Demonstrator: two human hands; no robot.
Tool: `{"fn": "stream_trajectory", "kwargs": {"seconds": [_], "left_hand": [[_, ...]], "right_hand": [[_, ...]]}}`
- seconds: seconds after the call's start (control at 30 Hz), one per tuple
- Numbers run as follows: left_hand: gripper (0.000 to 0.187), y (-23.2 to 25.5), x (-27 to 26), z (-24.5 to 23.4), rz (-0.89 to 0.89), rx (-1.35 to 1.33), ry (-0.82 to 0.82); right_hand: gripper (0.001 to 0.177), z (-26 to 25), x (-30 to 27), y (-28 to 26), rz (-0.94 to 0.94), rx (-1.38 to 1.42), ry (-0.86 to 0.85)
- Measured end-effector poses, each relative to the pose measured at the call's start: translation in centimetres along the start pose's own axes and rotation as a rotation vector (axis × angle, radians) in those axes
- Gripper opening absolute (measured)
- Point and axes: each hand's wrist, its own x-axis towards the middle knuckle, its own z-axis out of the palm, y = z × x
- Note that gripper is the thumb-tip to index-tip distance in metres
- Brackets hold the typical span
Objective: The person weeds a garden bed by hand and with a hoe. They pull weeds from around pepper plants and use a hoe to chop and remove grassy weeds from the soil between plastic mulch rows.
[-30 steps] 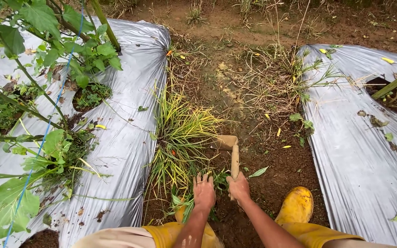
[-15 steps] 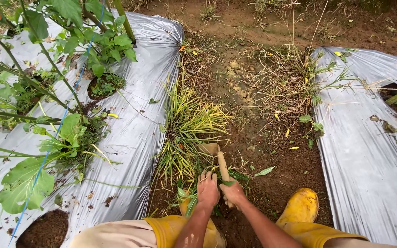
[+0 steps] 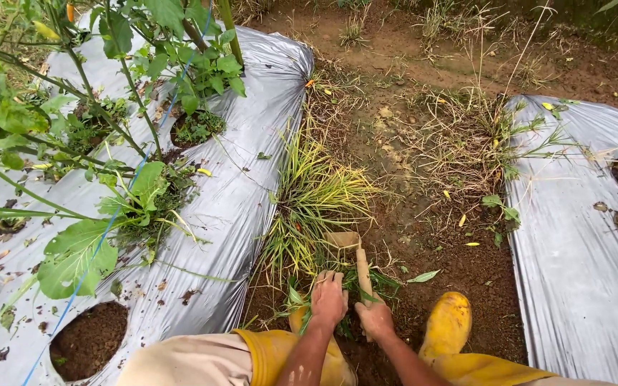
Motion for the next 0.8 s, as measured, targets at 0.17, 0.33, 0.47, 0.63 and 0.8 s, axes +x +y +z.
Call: {"fn": "stream_trajectory", "kwargs": {"seconds": [0.17, 0.33, 0.47, 0.63, 0.8], "left_hand": [[0.047, -1.6, 1.7, 2.2, -0.056, 0.038, 0.067], [0.066, -2.9, 1.7, 1.5, -0.197, -0.062, 0.237], [0.075, -4.4, 3.0, 2.6, -0.251, -0.156, 0.328], [0.068, -3.4, 2.4, 0.8, -0.326, -0.19, 0.235], [0.07, -3.4, 2.0, 1.2, -0.258, -0.245, 0.019]], "right_hand": [[0.032, 0.4, -3.9, -6.0, 0.021, 0.179, 0.056], [0.048, 0.2, -3.9, -5.9, -0.008, -0.013, -0.041], [0.026, 1.6, -0.9, -2.2, -0.093, -0.08, 0.04], [0.02, 0.8, -2.6, -2.7, -0.066, -0.051, 0.057], [0.027, 0.5, -4.1, -6.1, 0.063, 0.144, 0.101]]}}
